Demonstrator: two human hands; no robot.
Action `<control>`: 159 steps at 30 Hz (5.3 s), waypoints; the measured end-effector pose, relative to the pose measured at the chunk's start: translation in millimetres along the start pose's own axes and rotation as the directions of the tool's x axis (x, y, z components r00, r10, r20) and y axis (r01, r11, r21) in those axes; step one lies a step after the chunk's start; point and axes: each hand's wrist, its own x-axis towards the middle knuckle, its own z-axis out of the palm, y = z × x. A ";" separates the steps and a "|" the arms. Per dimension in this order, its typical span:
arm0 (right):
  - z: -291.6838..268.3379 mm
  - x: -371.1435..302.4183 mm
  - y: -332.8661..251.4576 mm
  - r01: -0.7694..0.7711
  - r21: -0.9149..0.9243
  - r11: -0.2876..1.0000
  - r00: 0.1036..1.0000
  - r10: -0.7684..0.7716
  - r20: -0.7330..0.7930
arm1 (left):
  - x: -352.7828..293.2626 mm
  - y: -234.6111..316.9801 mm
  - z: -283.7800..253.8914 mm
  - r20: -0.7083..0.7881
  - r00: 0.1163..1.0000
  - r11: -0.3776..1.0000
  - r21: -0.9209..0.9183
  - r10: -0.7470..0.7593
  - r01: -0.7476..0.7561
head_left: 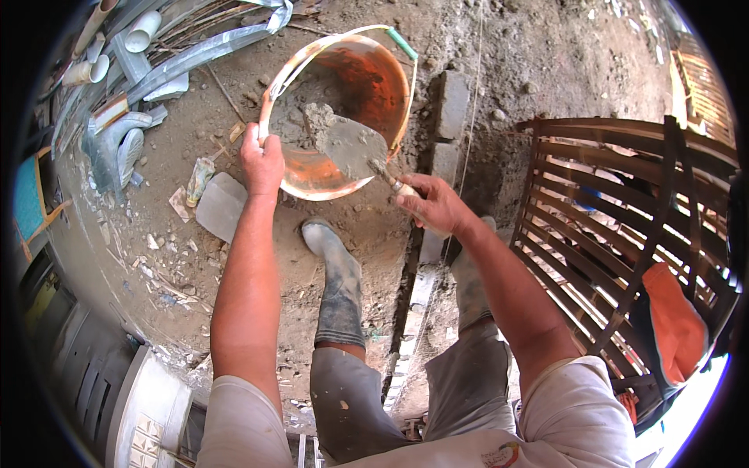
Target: The person carries paving stones and places them into a trench. They use a trowel to scoop mortar from a bucket and spread it between the stones, then use a hammer to tap the stones into place.
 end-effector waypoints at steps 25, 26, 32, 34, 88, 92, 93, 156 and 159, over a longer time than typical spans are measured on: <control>-80.7 -89.3 125.9 -0.409 -0.649 0.641 0.702 -0.234 -0.673 | 3.3 -23.3 -3.9 -0.013 0.997 0.996 -0.046 -0.071 0.070; -73.6 -93.8 132.8 -0.373 -0.630 0.681 0.692 -0.248 -0.678 | 3.3 -24.2 -3.8 -0.012 0.998 0.997 -0.028 -0.066 0.066; -29.8 -87.1 131.9 -0.411 -0.457 0.789 0.660 -0.088 -0.746 | 0.7 -25.9 0.0 -0.038 0.999 1.000 -0.007 -0.020 0.020; -27.5 -71.1 133.9 -0.448 -0.479 0.755 0.644 -0.099 -0.758 | 1.8 -24.5 2.5 -0.050 0.999 1.000 0.001 -0.015 0.015; -86.1 -78.1 43.7 -0.611 -0.723 0.323 0.739 -0.093 -0.667 | -10.7 -15.2 0.1 -0.142 0.989 0.996 0.078 -0.035 0.046; -98.8 -64.1 50.7 -0.587 -0.721 0.367 0.725 -0.159 -0.671 | -8.1 -14.7 3.8 -0.141 0.990 0.997 0.061 -0.029 0.038; -101.1 -59.3 56.3 -0.564 -0.733 0.381 0.726 -0.194 -0.660 | -7.6 -14.4 4.7 -0.137 0.990 0.997 0.067 -0.031 0.041; 16.6 -105.4 74.9 -0.056 -0.709 0.703 0.774 -0.418 -0.476 | -30.1 5.2 16.1 -0.187 0.982 0.991 0.131 0.026 -0.002; 5.2 -76.3 0.2 -0.171 -0.856 0.488 0.867 -0.338 -0.366 | -35.4 9.3 22.1 -0.151 0.986 0.986 0.158 0.066 -0.042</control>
